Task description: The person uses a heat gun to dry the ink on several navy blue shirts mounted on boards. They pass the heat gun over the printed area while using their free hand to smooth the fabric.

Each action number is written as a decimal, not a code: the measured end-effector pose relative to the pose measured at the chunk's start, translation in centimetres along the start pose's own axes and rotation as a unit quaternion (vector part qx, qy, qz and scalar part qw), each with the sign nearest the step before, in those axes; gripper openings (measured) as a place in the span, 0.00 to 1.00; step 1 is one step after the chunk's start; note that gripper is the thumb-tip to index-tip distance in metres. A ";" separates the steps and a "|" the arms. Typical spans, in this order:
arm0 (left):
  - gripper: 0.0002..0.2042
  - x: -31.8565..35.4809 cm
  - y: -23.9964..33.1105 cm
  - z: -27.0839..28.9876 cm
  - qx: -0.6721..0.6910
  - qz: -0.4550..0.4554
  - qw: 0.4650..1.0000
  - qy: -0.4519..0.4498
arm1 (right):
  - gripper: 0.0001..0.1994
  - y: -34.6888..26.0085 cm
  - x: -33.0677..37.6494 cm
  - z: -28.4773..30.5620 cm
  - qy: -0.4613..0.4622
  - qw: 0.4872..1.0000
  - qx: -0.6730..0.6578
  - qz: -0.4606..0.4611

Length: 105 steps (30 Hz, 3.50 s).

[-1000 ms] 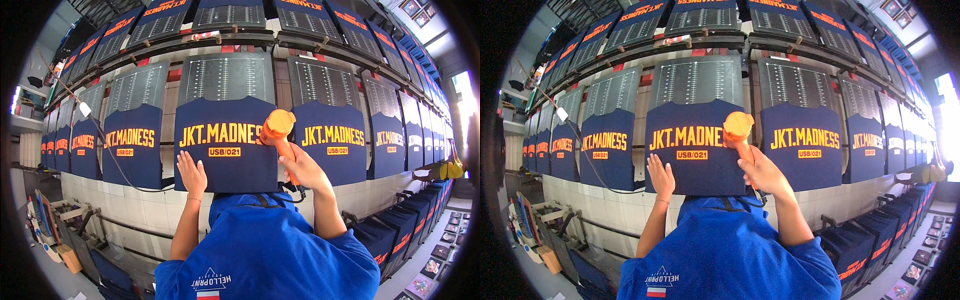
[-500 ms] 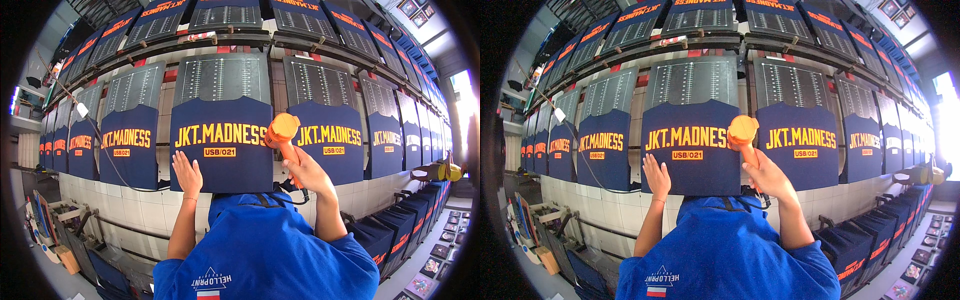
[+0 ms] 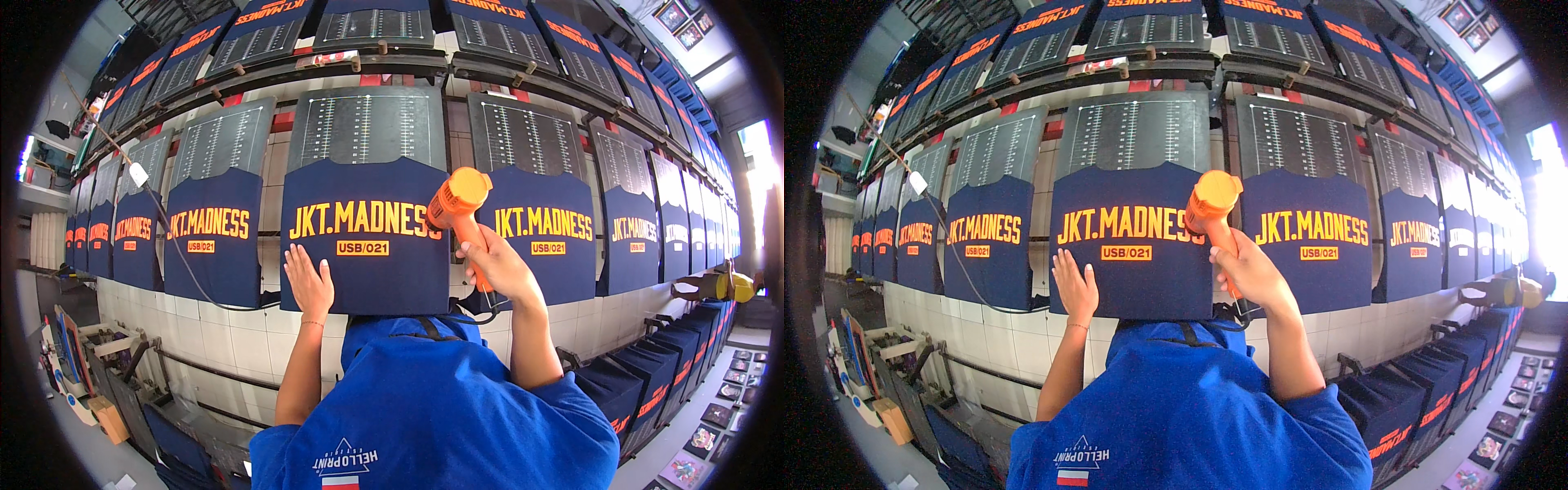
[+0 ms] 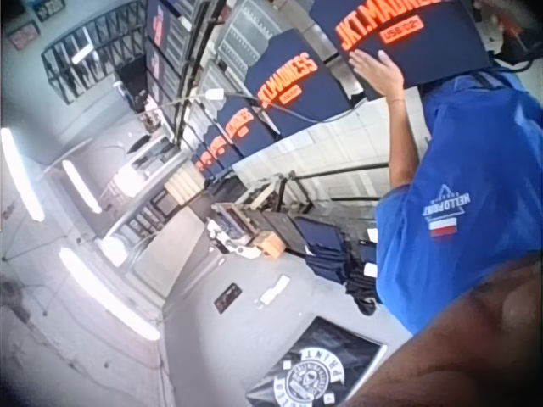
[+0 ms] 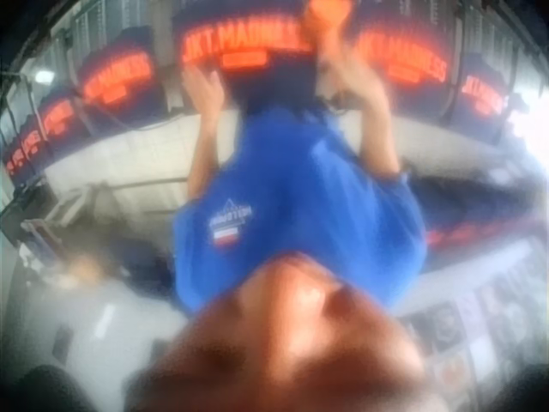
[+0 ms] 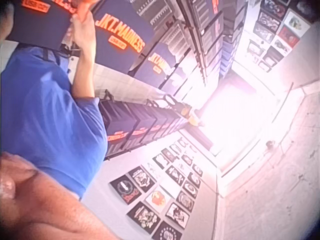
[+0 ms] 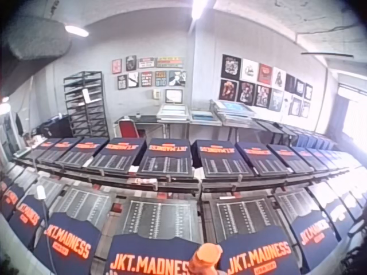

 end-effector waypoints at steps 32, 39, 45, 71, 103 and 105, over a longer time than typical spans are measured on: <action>0.32 -9.3 -1.2 -0.7 0.014 -0.102 0.994 -0.029 | 0.18 -0.2 1.4 -3.8 0.119 0.992 0.000 -0.045; 0.31 -14.7 -1.5 -1.2 0.074 -0.189 0.979 0.008 | 0.20 1.2 2.8 -10.6 0.072 0.991 -0.091 -0.064; 0.31 -16.2 -1.0 -1.2 0.073 -0.239 0.968 -0.013 | 0.19 0.7 2.8 -14.8 0.138 0.986 -0.079 -0.057; 0.33 -12.5 -1.2 -0.7 0.072 -0.295 0.948 -0.093 | 0.18 0.3 1.6 -17.5 0.181 0.981 -0.044 -0.051; 0.34 -5.4 -4.4 1.4 0.141 -0.286 0.941 -0.111 | 0.19 -0.3 0.9 -20.3 0.091 0.993 -0.010 -0.077; 0.34 -5.5 -4.5 1.5 0.141 -0.280 0.943 -0.114 | 0.19 -0.5 0.9 -20.5 0.086 0.993 -0.014 -0.076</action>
Point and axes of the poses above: each hand's wrist, its own x-axis away from the middle knuckle, its own z-axis out of the back of the hand, y = z × x, the point moved 6 cm from there along -x, towards the middle knuckle, and after that the axes turned 1 degree about -x, right-handed, at the moved point
